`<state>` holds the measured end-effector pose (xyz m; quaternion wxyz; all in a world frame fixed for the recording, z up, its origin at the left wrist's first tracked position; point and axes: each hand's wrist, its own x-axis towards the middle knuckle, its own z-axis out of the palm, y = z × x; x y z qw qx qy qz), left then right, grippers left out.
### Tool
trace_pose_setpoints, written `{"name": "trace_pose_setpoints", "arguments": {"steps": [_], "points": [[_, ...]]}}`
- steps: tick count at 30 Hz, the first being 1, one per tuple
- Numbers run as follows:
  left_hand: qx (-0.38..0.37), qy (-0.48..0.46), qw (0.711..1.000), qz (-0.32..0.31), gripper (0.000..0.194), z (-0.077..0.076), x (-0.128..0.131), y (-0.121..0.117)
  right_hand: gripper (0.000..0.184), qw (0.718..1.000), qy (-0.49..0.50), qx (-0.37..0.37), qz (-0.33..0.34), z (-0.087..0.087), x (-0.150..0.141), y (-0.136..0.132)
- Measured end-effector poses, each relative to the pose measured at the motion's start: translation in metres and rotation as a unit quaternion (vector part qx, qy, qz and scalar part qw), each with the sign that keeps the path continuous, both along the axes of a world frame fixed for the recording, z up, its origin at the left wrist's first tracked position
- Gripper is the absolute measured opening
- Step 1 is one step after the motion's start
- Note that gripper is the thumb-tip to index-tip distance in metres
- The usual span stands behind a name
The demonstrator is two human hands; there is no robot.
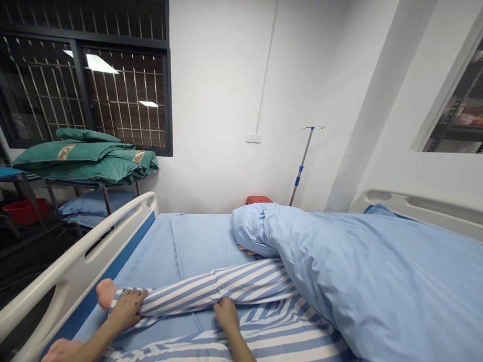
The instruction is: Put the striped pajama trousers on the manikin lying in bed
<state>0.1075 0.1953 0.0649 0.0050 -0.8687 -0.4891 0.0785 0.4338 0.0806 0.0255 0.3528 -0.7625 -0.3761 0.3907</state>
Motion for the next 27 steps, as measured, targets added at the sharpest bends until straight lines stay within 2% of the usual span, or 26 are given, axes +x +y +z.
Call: {"name": "trace_pose_setpoints", "arguments": {"steps": [2,5,8,14,16,19,24,27], "points": [[0.004,-0.007,1.0,0.0,0.064,0.002,-0.001,-0.002,0.005,0.989,-0.14,0.042,-0.013,0.013,-0.003,0.0],[0.005,-0.012,1.0,0.002,0.065,0.002,-0.002,-0.004,0.029,0.956,-0.276,0.091,0.034,0.029,-0.012,0.01],[0.004,-0.016,1.0,0.004,0.065,-0.001,-0.002,-0.005,0.038,0.95,-0.294,0.085,0.065,0.033,-0.021,0.024],[0.017,-0.028,0.999,0.001,0.065,-0.01,-0.003,-0.002,0.013,0.945,-0.297,0.13,0.026,0.016,-0.027,0.038],[0.021,-0.029,0.999,0.0,0.065,-0.011,-0.003,-0.002,0.012,0.942,-0.311,0.124,0.013,0.015,-0.027,0.04],[0.023,-0.028,0.999,-0.002,0.065,-0.01,-0.001,-0.003,0.012,0.944,-0.312,0.106,0.016,0.024,-0.032,0.042],[0.048,-0.022,0.999,-0.006,0.059,-0.01,0.0,-0.006,0.015,0.937,-0.307,0.159,0.054,0.047,-0.052,0.044],[0.052,-0.011,0.999,-0.009,0.061,-0.01,-0.002,-0.008,0.019,0.94,-0.305,0.146,0.045,0.046,-0.057,0.038]]}}
